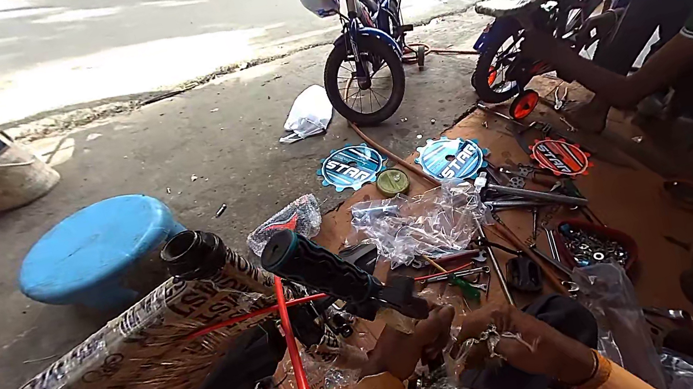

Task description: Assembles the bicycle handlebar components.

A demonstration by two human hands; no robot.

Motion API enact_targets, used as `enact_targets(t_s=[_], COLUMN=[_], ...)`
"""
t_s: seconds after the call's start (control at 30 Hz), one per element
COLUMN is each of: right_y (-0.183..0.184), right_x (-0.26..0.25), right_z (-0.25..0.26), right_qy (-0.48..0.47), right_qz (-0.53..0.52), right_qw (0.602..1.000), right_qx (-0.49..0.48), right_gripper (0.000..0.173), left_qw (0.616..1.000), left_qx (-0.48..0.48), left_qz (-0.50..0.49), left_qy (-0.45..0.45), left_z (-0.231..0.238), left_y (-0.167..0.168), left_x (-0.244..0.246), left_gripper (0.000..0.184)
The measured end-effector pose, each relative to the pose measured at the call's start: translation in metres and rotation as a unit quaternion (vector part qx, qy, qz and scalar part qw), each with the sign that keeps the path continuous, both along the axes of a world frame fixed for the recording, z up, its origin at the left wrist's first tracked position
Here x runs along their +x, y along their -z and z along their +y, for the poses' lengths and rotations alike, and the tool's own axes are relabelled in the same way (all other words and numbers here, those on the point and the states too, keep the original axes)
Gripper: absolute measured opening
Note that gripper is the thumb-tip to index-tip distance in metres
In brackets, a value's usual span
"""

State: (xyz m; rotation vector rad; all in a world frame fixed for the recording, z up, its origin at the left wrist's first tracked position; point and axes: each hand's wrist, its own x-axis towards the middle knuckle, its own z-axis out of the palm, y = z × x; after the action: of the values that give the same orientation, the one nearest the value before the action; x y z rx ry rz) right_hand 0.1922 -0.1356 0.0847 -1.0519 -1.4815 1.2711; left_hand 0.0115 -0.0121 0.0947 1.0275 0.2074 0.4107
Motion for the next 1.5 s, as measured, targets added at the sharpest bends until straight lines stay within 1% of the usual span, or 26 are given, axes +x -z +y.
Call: enact_targets(t_s=[0.07,0.13,0.2,0.23,0.3,0.4,0.47,0.53,0.63,0.7,0.77,0.83,0.9,0.93,0.97,1.03,1.07,1.17,1.2,1.23,1.3,1.33,1.37,1.43,1.47,1.5], right_y=[-0.024,-0.046,-0.057,-0.059,-0.058,-0.058,-0.057,-0.056,-0.058,-0.053,-0.04,-0.022,0.002,0.016,0.028,0.037,0.032,0.011,0.006,0.002,0.007,0.014,0.021,0.034,0.041,0.049], right_x=[0.007,0.008,0.003,-0.002,-0.013,-0.022,-0.027,-0.03,-0.044,-0.051,-0.054,-0.065,-0.081,-0.086,-0.089,-0.088,-0.086,-0.083,-0.084,-0.085,-0.089,-0.09,-0.091,-0.091,-0.09,-0.088], right_z=[0.002,0.003,0.002,0.0,-0.004,-0.006,-0.003,0.001,-0.003,-0.01,-0.018,-0.034,-0.055,-0.064,-0.07,-0.073,-0.07,-0.044,-0.034,-0.026,-0.015,-0.014,-0.015,-0.023,-0.029,-0.037], right_qy=[-0.03,-0.057,-0.066,-0.059,-0.017,0.081,0.147,0.157,0.124,0.138,0.168,0.191,0.233,0.263,0.286,0.301,0.289,0.266,0.269,0.275,0.3,0.305,0.31,0.328,0.345,0.363], right_qz=[-0.064,-0.172,-0.235,-0.243,-0.224,-0.089,-0.01,-0.029,-0.057,-0.041,0.008,0.069,0.129,0.148,0.148,0.107,0.084,0.023,0.021,0.031,0.06,0.067,0.055,0.008,-0.003,-0.005], right_qw=[0.997,0.982,0.966,0.964,0.97,0.99,0.989,0.987,0.99,0.989,0.985,0.979,0.961,0.946,0.935,0.934,0.941,0.955,0.954,0.95,0.94,0.941,0.944,0.943,0.937,0.929], right_qx=[0.008,0.054,0.087,0.091,0.094,0.069,0.033,0.029,0.019,0.035,0.045,0.014,-0.068,-0.115,-0.147,-0.16,-0.153,-0.13,-0.134,-0.145,-0.151,-0.13,-0.097,-0.053,-0.056,-0.07], right_gripper=[0.022,0.022,0.018,0.017,0.017,0.024,0.022,0.026,0.025,0.026,0.028,0.025,0.02,0.02,0.018,0.013,0.019,0.056,0.062,0.059,0.039,0.031,0.028,0.029,0.029,0.03], left_qw=[0.998,0.991,0.979,0.976,0.971,0.952,0.944,0.932,0.899,0.867,0.836,0.82,0.813,0.816,0.817,0.822,0.824,0.833,0.834,0.829,0.823,0.82,0.814,0.803,0.801,0.798], left_qx=[0.007,0.004,0.001,-0.001,0.014,-0.012,0.004,0.013,0.017,0.037,0.039,0.017,0.004,0.003,0.013,0.019,0.01,0.006,0.009,0.017,0.015,0.014,0.014,0.009,0.006,-0.008], left_qz=[0.055,0.114,0.125,0.106,0.077,0.074,0.077,0.079,0.103,0.108,0.101,0.103,0.111,0.112,0.113,0.107,0.101,0.123,0.131,0.147,0.15,0.143,0.127,0.098,0.09,0.081], left_qy=[-0.011,-0.076,-0.162,-0.193,-0.227,-0.296,-0.321,-0.354,-0.426,-0.485,-0.538,-0.563,-0.571,-0.567,-0.565,-0.559,-0.558,-0.54,-0.536,-0.54,-0.547,-0.553,-0.567,-0.588,-0.592,-0.597], left_z=[-0.006,-0.019,-0.025,-0.024,-0.019,-0.016,-0.016,-0.019,-0.026,-0.026,-0.022,-0.015,-0.009,-0.007,-0.005,-0.002,-0.003,-0.011,-0.015,-0.019,-0.024,-0.023,-0.019,-0.011,-0.01,-0.013], left_y=[-0.006,-0.02,-0.018,-0.006,0.009,-0.009,-0.008,0.006,0.013,0.015,0.019,0.014,0.008,0.006,0.009,0.007,0.003,0.009,0.009,0.007,-0.001,-0.001,0.002,0.007,0.001,-0.018], left_x=[0.005,0.011,0.017,0.017,0.016,0.015,0.01,0.009,0.013,0.015,0.016,0.012,0.008,0.005,0.004,0.002,0.001,0.003,0.005,0.009,0.012,0.011,0.01,0.003,0.0,0.001], left_gripper=[0.026,0.024,0.02,0.022,0.027,0.022,0.02,0.018,0.02,0.02,0.016,0.016,0.011,0.011,0.015,0.022,0.024,0.02,0.019,0.019,0.013,0.011,0.011,0.015,0.016,0.018])
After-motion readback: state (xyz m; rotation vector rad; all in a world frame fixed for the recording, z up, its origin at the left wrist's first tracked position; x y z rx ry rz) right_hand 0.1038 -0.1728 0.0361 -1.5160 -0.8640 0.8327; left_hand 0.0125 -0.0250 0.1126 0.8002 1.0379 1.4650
